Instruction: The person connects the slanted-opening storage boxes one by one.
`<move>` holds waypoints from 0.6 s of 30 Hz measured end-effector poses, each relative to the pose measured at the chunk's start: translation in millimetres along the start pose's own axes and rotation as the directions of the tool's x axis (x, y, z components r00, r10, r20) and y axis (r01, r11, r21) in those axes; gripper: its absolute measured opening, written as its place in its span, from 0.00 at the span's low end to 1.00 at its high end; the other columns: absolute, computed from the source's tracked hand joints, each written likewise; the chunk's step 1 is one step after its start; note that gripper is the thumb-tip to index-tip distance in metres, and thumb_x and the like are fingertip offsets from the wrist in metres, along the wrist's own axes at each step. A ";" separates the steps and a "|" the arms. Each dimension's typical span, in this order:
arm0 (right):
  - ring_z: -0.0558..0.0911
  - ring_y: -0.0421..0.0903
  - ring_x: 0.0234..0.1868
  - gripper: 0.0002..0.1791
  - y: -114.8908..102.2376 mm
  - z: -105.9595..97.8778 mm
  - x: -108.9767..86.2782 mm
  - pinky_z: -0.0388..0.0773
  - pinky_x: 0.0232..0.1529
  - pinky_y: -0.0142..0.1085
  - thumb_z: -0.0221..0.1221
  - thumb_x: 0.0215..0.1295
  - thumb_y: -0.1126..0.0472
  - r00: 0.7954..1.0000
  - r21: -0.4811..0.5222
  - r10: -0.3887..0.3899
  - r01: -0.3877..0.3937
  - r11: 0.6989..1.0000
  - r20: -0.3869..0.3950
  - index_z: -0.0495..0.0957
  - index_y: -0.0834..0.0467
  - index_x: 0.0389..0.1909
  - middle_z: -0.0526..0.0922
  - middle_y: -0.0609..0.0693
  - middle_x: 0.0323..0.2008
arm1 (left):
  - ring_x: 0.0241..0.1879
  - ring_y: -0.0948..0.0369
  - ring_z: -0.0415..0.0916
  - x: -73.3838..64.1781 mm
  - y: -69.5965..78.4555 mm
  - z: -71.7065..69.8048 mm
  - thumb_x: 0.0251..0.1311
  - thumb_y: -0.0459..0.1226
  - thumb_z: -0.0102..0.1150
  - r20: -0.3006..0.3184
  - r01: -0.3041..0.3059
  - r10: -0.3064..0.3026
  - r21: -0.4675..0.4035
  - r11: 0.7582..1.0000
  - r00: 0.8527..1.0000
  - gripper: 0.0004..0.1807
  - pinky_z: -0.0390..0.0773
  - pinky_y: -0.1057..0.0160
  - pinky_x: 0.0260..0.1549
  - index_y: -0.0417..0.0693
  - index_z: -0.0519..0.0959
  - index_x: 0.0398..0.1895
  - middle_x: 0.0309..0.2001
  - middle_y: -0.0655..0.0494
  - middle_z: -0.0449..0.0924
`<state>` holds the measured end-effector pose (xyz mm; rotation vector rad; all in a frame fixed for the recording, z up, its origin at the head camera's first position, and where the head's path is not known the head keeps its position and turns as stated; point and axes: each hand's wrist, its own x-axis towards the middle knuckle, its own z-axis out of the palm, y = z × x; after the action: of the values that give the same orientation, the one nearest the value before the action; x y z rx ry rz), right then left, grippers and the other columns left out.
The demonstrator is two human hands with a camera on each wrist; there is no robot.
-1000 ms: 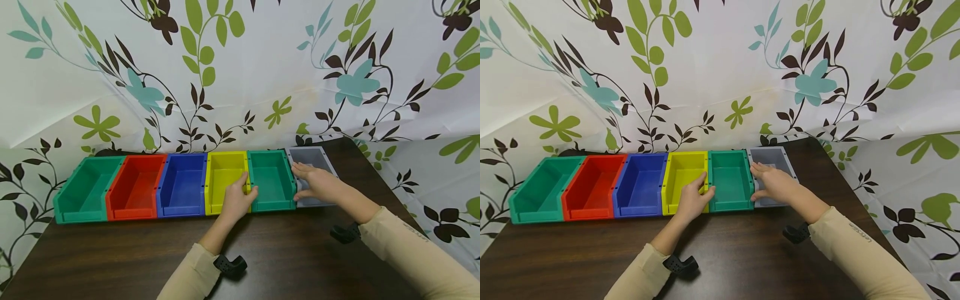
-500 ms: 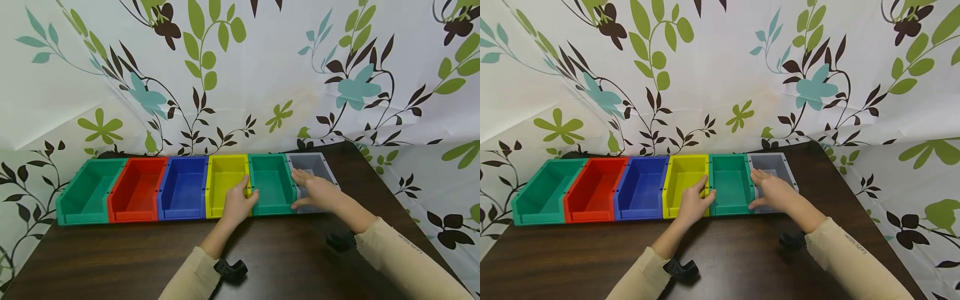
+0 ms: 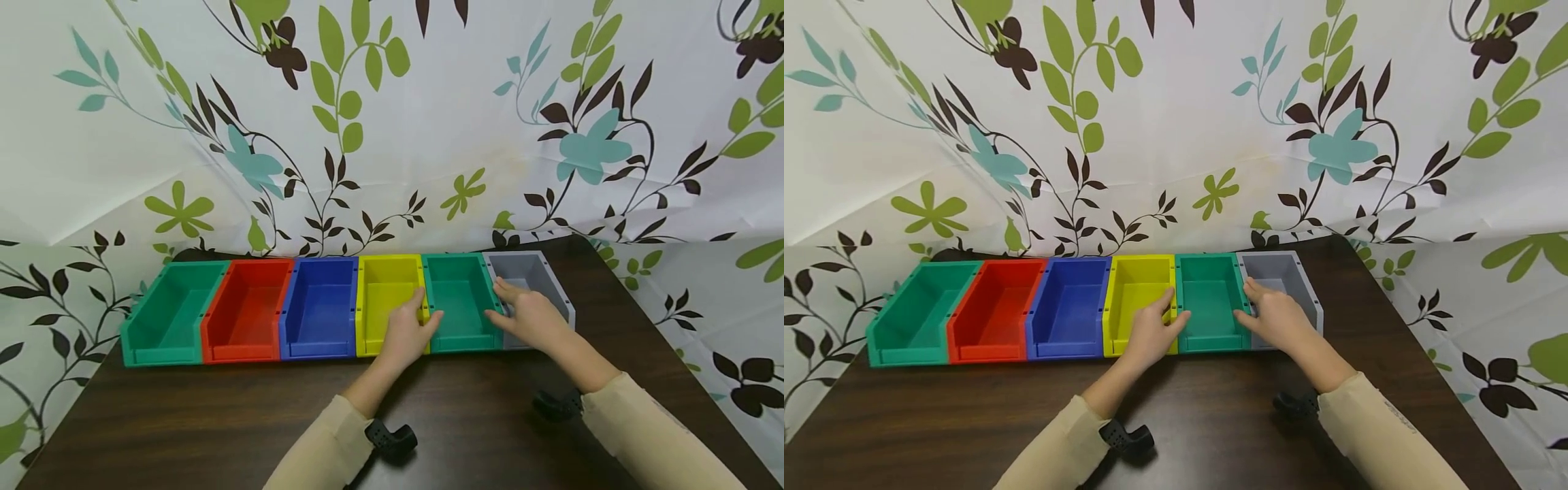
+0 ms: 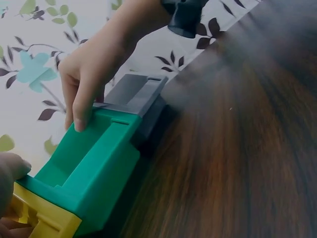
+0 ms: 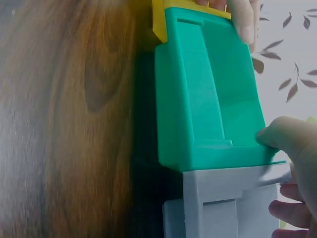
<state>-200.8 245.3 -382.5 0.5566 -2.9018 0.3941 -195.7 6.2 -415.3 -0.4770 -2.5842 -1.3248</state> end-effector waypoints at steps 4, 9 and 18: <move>0.81 0.61 0.49 0.35 13.8 -2.2 -5.4 0.80 0.40 0.50 0.62 0.59 0.53 0.999 0.015 0.045 -0.045 0.999 -0.008 0.68 0.70 0.61 0.69 0.66 0.62 | 0.64 0.49 0.66 5.4 8.0 12.4 0.64 0.44 0.55 0.070 0.013 -0.012 -0.012 1.000 0.997 0.33 0.71 0.53 0.59 0.31 0.63 0.66 0.64 0.37 0.66; 0.76 0.64 0.55 0.33 29.5 -7.7 -10.5 0.76 0.48 0.56 0.60 0.61 0.55 0.994 0.041 0.108 -0.107 0.993 -0.009 0.67 0.70 0.62 0.70 0.67 0.61 | 0.68 0.50 0.59 13.4 18.0 26.0 0.65 0.45 0.54 0.147 0.034 -0.028 -0.034 0.999 0.989 0.36 0.65 0.53 0.63 0.33 0.58 0.69 0.68 0.36 0.60; 0.73 0.67 0.57 0.32 44.1 -15.6 -19.4 0.72 0.51 0.61 0.58 0.63 0.54 0.983 0.034 0.186 -0.186 0.982 -0.003 0.67 0.67 0.63 0.71 0.67 0.61 | 0.71 0.53 0.57 22.6 28.9 7.7 0.65 0.49 0.51 0.330 0.059 -0.053 -0.008 0.998 0.942 0.36 0.60 0.54 0.68 0.41 0.57 0.71 0.71 0.46 0.58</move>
<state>-198.2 295.8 -381.6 0.2884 -2.9555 0.4693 -206.1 32.6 -390.9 -0.6869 -2.8749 -1.3908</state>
